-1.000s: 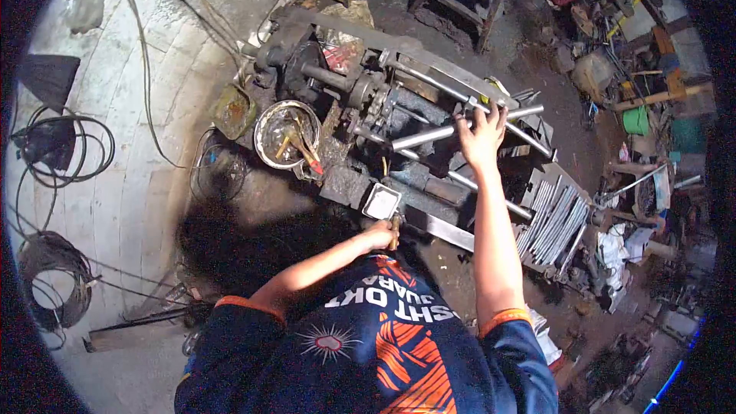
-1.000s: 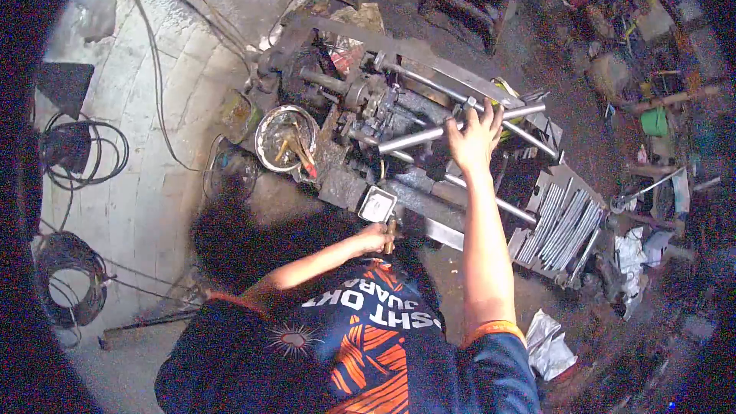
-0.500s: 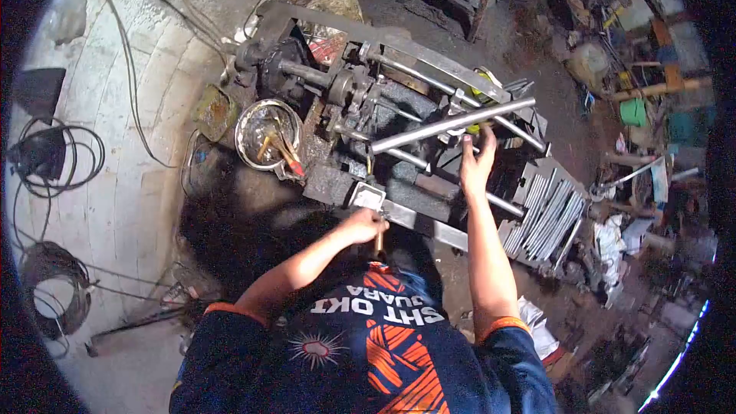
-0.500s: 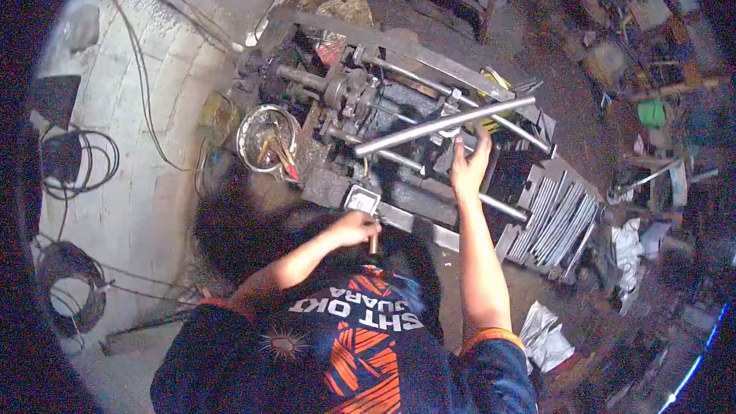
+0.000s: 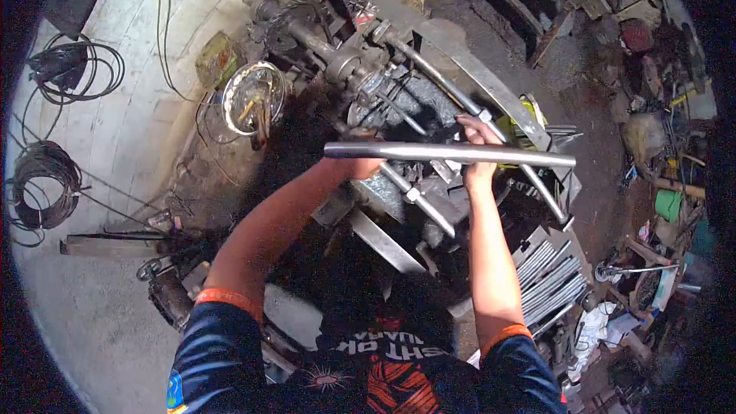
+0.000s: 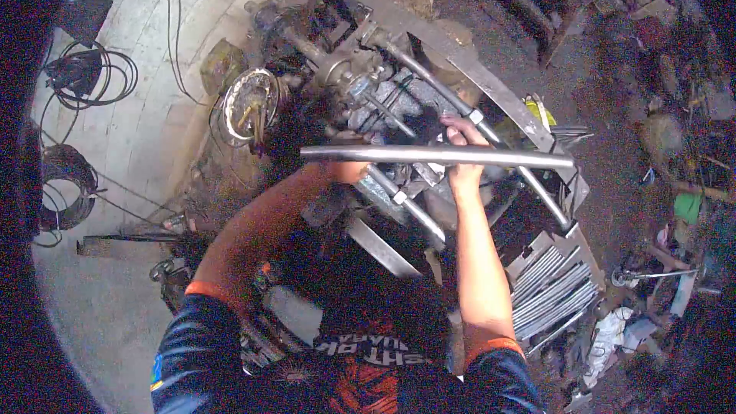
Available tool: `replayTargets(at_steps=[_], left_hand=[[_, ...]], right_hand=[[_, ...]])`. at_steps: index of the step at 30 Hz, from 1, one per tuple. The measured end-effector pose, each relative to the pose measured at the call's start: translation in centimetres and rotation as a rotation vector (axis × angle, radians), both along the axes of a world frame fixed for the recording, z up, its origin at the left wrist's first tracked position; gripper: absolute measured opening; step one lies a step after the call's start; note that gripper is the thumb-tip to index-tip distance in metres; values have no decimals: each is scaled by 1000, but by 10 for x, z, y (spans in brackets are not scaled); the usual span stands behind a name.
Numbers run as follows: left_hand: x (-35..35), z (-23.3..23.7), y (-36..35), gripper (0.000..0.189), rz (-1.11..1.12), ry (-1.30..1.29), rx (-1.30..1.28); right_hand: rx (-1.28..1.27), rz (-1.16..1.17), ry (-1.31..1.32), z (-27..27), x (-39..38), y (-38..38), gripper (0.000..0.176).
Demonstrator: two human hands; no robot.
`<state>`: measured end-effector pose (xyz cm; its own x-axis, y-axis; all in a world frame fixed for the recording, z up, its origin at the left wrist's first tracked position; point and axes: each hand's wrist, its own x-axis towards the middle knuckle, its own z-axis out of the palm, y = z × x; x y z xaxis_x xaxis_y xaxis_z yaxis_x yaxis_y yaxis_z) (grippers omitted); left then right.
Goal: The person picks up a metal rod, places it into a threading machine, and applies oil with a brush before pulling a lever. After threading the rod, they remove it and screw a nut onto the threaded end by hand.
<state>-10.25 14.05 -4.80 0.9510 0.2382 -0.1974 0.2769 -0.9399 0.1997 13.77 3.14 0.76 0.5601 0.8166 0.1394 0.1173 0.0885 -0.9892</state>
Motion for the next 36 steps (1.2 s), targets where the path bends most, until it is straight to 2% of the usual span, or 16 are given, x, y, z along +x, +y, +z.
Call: replayTargets(at_steps=[2, 3, 5, 8, 9, 12, 13, 16, 18, 20, 23, 33, 36], left_hand=[[16, 13, 9, 19, 142, 239, -194], [17, 16, 12, 19, 159, 237, -206], [13, 14, 17, 20, -1, 72, -393], [9, -3, 15, 19, 13, -5, -323], [19, 34, 12, 19, -21, 167, -180], [22, 36, 10, 16, 24, 181, -182], [20, 36, 11, 16, -43, 113, -180], [19, 31, 11, 16, -52, 132, -167], [20, 29, 12, 15, -42, 118, -204], [17, 27, 12, 13, -22, -1, -223], [14, 18, 10, 12, -34, -50, -224], [16, 17, 8, 16, -44, -96, -201], [17, 25, 11, 16, 22, -29, -295]], right_hand=[[14, 65, 53, -3, 4, 3, 24], [18, 64, -2, -7, 6, 4, 25], [44, -16, 51, -11, 0, 0, 23], [74, -97, 93, -19, -3, 2, 23], [82, -100, 67, -19, -4, 2, 23], [198, -91, 136, -22, -9, 4, 17], [226, -75, 138, -24, -9, 4, 17], [368, -43, 157, -33, -11, 6, 20], [182, -12, 150, -18, -6, 1, 26], [239, 55, 168, -20, -3, 2, 31], [230, 45, 171, -28, 2, 1, 31], [195, 9, 152, -34, -2, -16, 33], [190, 14, 142, -36, -7, -1, 33]])
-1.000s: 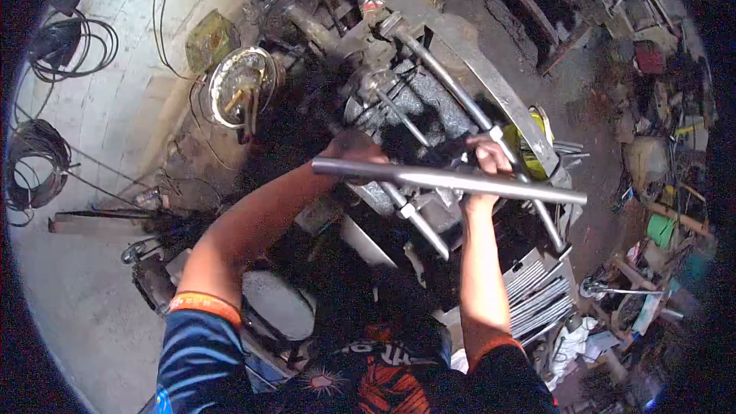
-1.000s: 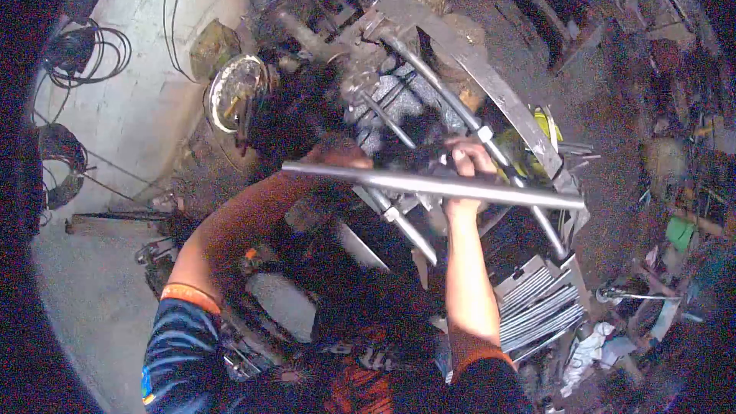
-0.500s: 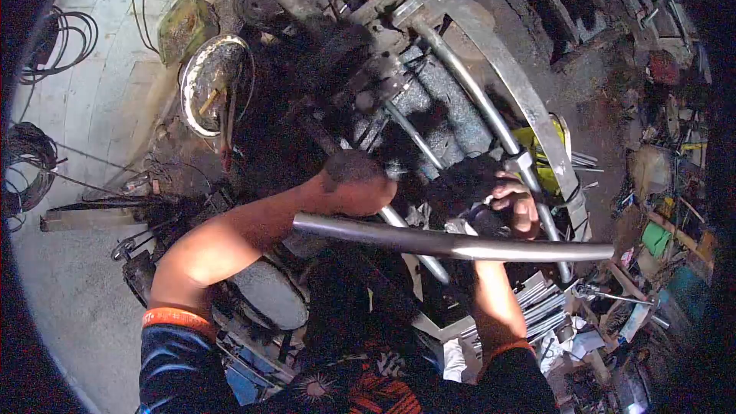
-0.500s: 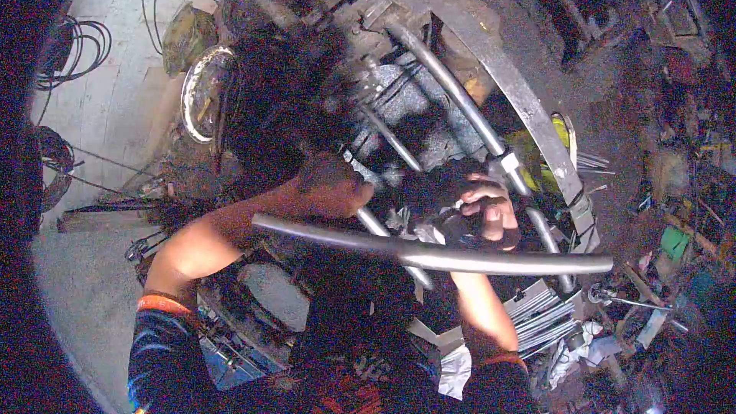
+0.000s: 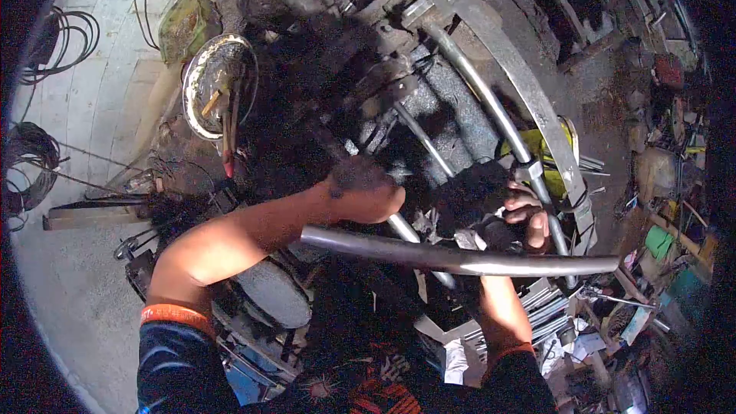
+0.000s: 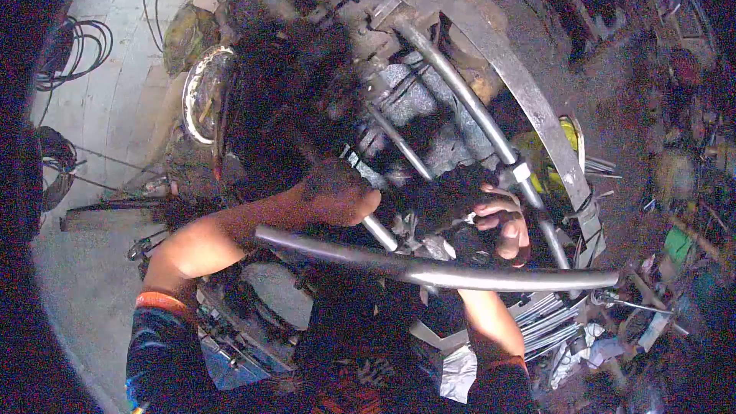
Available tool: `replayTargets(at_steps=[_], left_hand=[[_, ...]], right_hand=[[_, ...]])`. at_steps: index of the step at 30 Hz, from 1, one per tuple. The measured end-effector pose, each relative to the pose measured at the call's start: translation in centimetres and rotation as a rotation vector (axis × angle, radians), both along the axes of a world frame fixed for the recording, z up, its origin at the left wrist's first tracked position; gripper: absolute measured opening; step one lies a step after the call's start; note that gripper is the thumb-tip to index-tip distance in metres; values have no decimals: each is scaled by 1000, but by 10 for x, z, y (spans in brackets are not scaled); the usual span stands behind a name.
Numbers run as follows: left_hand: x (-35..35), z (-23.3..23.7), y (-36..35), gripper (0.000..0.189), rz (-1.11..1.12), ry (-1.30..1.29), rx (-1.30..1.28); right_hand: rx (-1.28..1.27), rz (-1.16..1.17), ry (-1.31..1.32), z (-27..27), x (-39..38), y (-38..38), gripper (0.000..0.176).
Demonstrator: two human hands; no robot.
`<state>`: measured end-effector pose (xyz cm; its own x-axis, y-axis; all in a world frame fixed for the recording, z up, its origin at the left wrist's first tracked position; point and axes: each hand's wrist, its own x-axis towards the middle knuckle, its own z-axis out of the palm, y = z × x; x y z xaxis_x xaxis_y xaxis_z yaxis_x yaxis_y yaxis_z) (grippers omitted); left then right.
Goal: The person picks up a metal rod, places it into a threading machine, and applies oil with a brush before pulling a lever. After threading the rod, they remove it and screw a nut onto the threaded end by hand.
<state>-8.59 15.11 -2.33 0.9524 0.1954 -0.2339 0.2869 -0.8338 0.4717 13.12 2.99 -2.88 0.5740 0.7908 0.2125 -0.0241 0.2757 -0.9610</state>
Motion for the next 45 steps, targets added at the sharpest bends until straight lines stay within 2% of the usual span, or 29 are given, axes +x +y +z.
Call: replayTargets(at_steps=[3, 6, 8, 12, 14, 15, 18, 20, 21, 22, 25, 28, 29, 30, 31, 35, 38, 39, 41, 42, 44, 45], left_hand=[[-1, -8, -1, 14, -49, -8, 28], [-1, -12, -1, 13, -98, -128, 68], [1, -6, -1, 15, -34, -12, -16], [1, -3, -5, 17, -37, 49, 43], [3, -5, -3, 17, -12, 206, -59], [3, -4, -2, 17, -16, 201, -50], [-5, -14, -2, 19, -18, 99, -4], [-14, -43, 1, 22, -33, 123, -327], [2, 6, 6, 21, -95, 123, -117], [1, 8, 5, 21, -106, 117, -110], [-2, -3, 9, 25, -101, -310, -136], [-4, -16, 16, 37, -88, -727, -170], [-6, -19, 19, 36, -192, -478, -131], [-8, -22, 18, 36, -200, -479, -135], [-9, -25, 17, 35, -190, -496, -172], [-11, -39, 18, 32, -129, -568, -306], [-11, -48, 16, 32, -60, -626, -410], [-10, -41, 16, 32, -49, -633, -406], [-10, -27, 17, 27, -67, -630, -233], [-11, -26, 18, 27, -53, -633, -223], [-12, -27, 17, 24, -83, -481, -141], [6, 4, 22, 21, -217, 111, -61]], right_hand=[[-5, 1, -11, 3, 19, -25, 34], [-9, -9, -19, -1, 4, -9, 34], [-18, -18, -21, -3, 18, -23, 35], [-37, -57, -28, -7, 8, -9, 35], [-29, -73, -40, -1, 3, -4, 36], [-55, 16, -9, 7, 12, -3, 34], [-44, -98, 64, 25, -5, 7, 35], [-86, -157, -5, 29, -8, 8, 36], [-73, -164, -44, 28, -8, 8, 36], [-60, -170, -85, 27, -7, 8, 36], [-59, -185, -10, 26, -7, 8, 34], [-31, -222, 91, 25, -10, 7, 29], [-94, -245, -3, 26, -10, 4, 31], [-158, -270, -96, 26, -9, 1, 33], [-80, -311, 16, 24, -15, 3, 29], [-85, -287, 38, 19, -22, -2, 27], [4, -260, -8, 18, -25, -5, 30], [-69, -298, -28, 18, -26, -5, 32], [-165, -311, -56, 17, -25, -6, 39], [-125, -304, -208, 20, -26, -4, 43], [-114, -307, -256, 15, -26, -4, 46], [-128, -304, -213, 16, -26, -3, 47]])
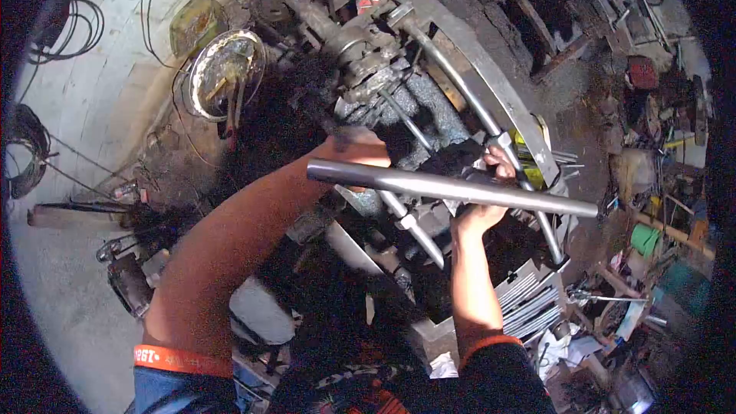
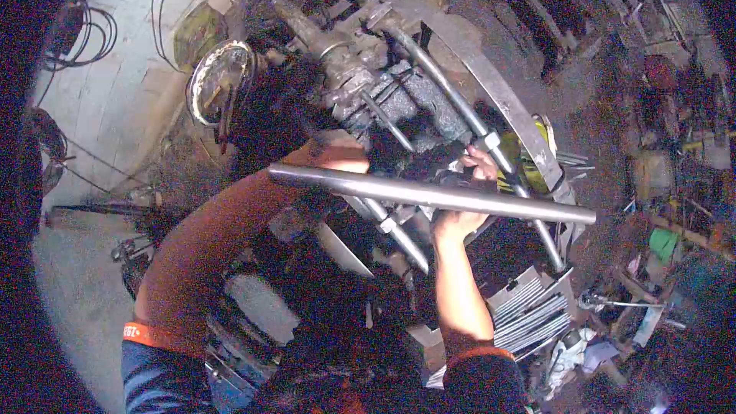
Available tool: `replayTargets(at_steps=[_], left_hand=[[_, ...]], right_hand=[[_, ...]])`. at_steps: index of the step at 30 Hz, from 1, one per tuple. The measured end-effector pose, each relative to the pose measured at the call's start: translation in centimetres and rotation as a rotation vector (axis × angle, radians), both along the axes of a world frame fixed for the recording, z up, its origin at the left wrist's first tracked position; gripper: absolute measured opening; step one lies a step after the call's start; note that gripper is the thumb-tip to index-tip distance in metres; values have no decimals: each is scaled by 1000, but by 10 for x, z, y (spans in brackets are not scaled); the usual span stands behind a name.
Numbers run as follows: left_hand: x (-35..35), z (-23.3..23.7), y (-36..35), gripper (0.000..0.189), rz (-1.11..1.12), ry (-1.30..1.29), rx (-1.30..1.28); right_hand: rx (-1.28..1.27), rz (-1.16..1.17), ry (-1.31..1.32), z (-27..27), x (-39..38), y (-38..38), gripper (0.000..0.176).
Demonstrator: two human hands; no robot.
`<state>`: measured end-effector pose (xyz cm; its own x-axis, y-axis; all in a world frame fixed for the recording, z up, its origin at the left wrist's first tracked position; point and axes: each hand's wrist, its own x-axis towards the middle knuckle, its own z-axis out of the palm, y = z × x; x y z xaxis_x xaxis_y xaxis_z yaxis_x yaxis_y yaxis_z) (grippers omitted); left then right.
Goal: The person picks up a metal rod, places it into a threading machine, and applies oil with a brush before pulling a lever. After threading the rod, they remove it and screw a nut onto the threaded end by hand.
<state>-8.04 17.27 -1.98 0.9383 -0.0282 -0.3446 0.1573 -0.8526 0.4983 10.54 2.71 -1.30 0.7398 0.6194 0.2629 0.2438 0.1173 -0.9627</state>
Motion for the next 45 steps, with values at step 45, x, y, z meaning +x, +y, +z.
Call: replayTargets(at_steps=[45], left_hand=[[4, 4, -22, 18, 308, 95, -41]], right_hand=[[-96, 216, 398, -52, 50, -23, 39]])
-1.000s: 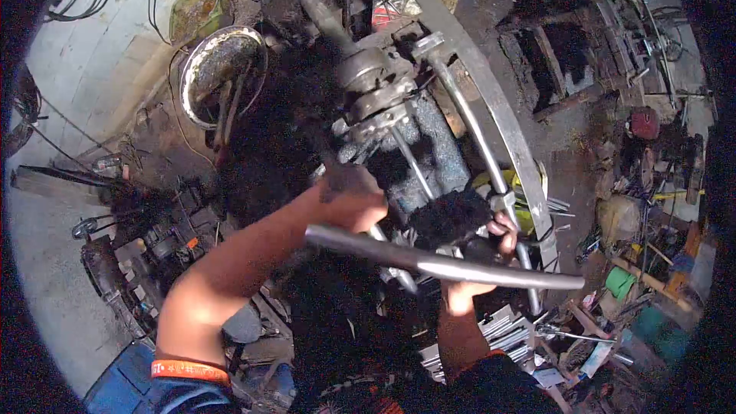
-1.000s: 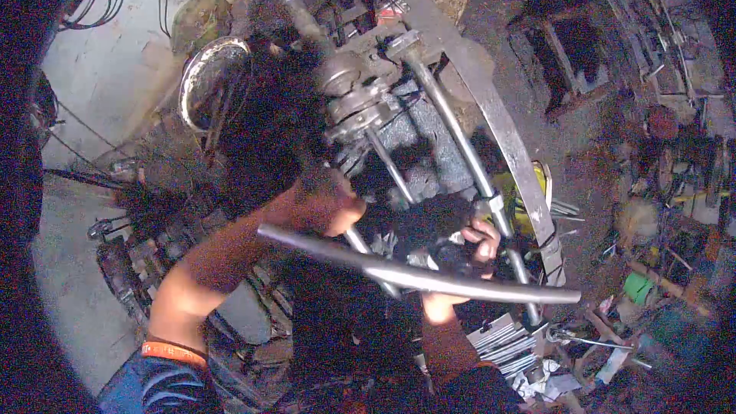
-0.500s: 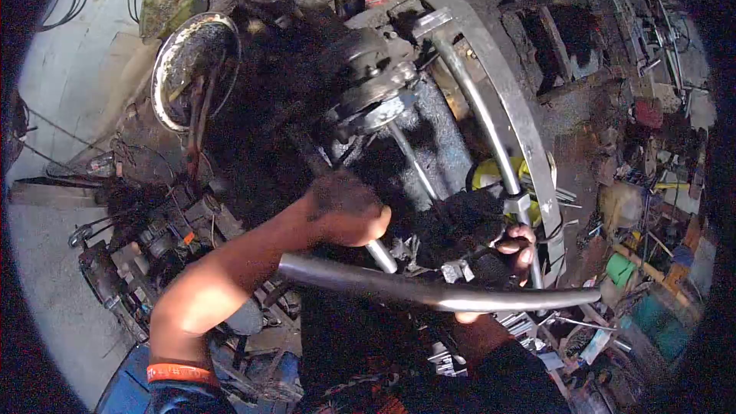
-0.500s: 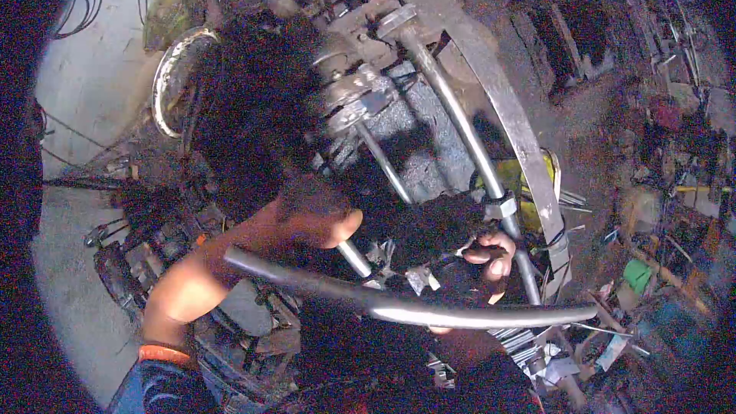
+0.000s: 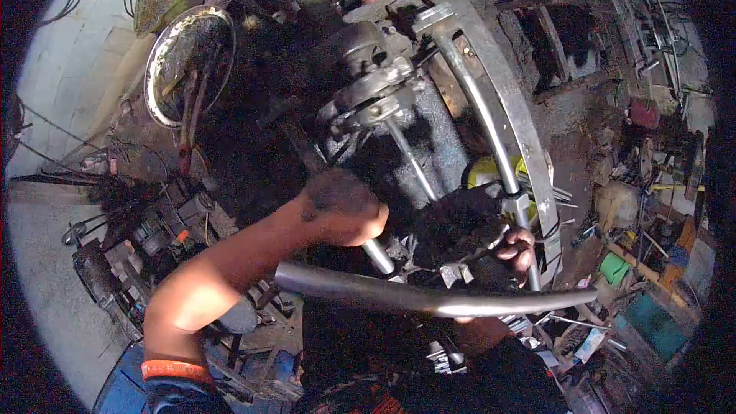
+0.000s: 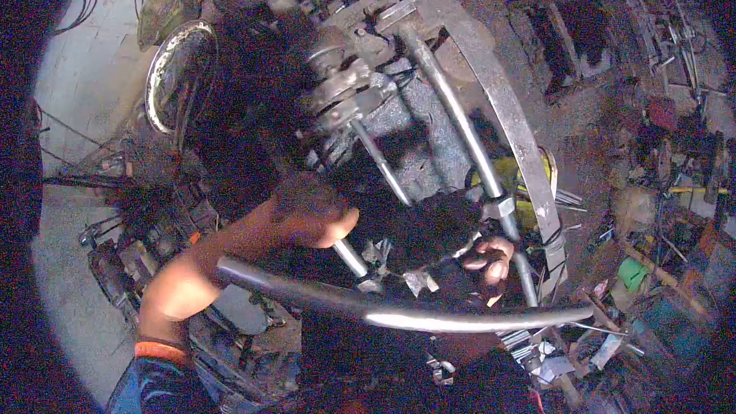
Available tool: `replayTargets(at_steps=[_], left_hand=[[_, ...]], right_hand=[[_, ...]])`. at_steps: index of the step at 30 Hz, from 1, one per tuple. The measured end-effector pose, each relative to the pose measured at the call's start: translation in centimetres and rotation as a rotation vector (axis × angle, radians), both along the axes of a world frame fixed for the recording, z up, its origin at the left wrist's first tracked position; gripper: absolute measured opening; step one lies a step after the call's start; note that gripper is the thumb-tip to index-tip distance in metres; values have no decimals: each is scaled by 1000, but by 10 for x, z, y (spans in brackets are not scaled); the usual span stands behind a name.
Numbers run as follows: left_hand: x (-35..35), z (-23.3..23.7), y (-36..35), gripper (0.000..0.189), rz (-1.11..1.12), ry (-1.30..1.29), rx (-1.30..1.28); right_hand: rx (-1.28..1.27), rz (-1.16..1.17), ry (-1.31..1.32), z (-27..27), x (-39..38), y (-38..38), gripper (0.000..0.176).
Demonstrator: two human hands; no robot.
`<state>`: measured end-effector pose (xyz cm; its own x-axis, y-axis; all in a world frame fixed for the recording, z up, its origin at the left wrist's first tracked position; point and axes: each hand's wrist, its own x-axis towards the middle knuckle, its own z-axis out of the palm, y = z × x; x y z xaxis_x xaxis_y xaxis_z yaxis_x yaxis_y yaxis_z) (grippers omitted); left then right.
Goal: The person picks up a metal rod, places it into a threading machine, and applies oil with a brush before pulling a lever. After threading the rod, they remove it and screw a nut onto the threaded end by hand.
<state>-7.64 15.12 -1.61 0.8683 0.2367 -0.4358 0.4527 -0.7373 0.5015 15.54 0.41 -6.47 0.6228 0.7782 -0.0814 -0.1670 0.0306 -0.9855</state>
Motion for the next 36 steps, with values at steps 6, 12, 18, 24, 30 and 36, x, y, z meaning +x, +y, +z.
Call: replayTargets(at_steps=[6, 12, 18, 24, 30, 36], left_hand=[[-2, -4, -1, 18, -1, -33, -18], [-4, -5, 0, 16, -69, -115, 98], [-5, -11, -1, 14, -69, -158, 16], [-2, 3, -2, 16, -14, -56, 89], [-4, -2, 2, 26, 29, -62, 86], [-25, -64, 2, 23, 9, -593, 127]], right_hand=[[-1, 34, 77, 1, 10, -4, 38], [35, 55, 151, -2, 22, 2, 36], [61, 39, 294, -20, 0, 6, 35], [79, 18, 390, -5, -7, -14, 34], [132, -150, -144, 60, -43, 26, 29], [263, 127, -349, 55, -20, 12, 32]])
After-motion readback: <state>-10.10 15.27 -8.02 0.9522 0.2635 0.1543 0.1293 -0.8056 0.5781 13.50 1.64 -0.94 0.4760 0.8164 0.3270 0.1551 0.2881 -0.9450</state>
